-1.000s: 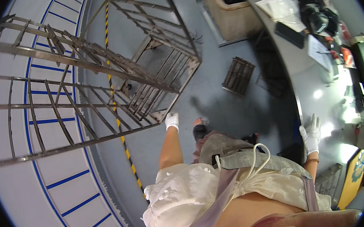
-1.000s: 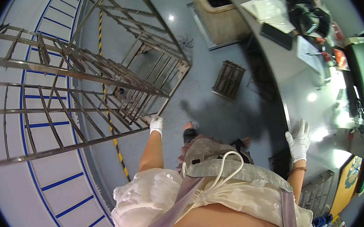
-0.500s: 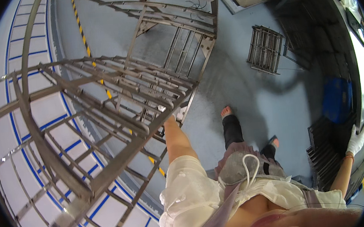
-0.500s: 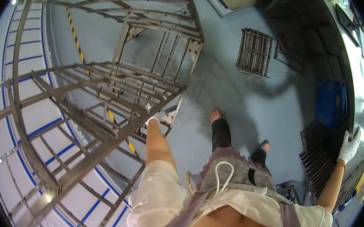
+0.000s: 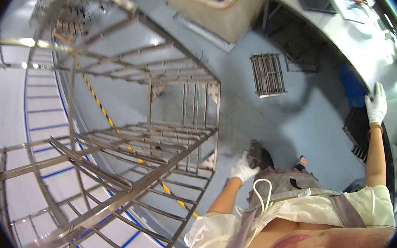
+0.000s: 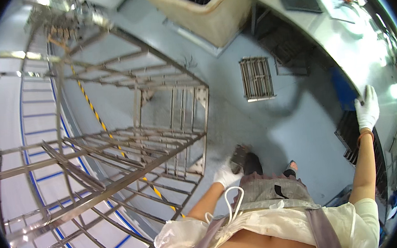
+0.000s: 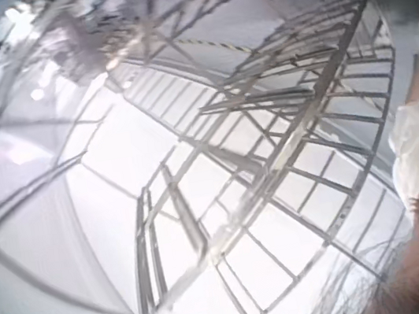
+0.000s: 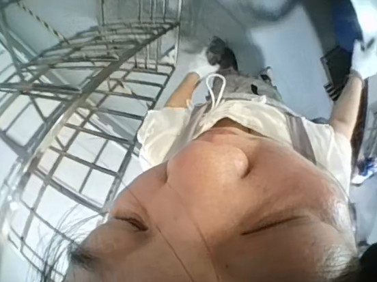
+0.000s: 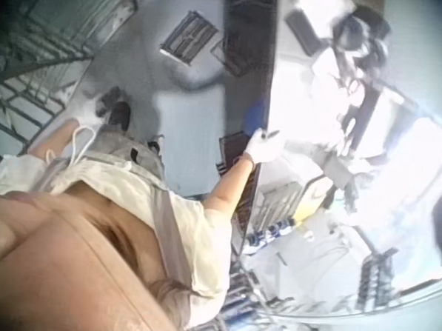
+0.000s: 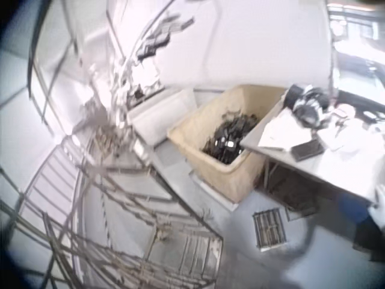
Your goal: The person repeatedly assembles small metal racks by inserting black circular rings and blue decorative elements, then places the finished racks onto a nearby rack. The person also retrieves empty racks from the rack and returns to the table to continue assembly.
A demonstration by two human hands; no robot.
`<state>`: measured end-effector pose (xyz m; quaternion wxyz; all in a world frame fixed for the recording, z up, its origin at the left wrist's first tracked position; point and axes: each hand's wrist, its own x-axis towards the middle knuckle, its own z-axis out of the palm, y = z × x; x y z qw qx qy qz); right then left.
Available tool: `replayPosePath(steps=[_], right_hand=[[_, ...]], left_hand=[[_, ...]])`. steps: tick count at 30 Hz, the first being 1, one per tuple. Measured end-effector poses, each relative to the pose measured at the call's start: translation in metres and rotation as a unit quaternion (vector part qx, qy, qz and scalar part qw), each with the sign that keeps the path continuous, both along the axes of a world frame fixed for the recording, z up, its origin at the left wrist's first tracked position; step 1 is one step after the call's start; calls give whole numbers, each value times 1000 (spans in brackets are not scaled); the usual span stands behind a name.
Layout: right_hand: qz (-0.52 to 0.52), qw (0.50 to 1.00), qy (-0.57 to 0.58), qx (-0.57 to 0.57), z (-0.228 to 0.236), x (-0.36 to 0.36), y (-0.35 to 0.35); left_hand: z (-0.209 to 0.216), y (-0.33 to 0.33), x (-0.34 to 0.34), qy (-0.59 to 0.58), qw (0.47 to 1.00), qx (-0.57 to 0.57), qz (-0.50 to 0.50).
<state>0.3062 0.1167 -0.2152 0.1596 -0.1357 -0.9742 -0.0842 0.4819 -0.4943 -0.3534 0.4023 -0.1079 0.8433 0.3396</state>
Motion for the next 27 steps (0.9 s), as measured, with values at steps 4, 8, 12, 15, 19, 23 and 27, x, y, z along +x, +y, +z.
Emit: replayPosePath(steps=[4, 8, 12, 15, 19, 23, 27], right_hand=[[-15, 997, -20, -71, 35, 8, -22], [37, 973, -98, -206, 86, 22, -15], [240, 859, -41, -451, 150, 54, -31], [413, 828, 133, -354, 194, 90, -43], [305, 879, 210, -300, 210, 124, -12], [129, 915, 34, -380, 171, 144, 25], [-3, 950, 45, -310, 130, 136, 69]], left_hand=[[88, 71, -33, 202, 978, 57, 10], [181, 129, -89, 599, 796, 49, -67], [263, 223, -123, 417, 638, 615, 204], [295, 310, -128, 344, 559, 715, 242], [282, 422, -115, 234, 553, 745, 291], [242, 481, -114, 58, 659, 675, 327], [236, 497, -158, -212, 856, 472, 8]])
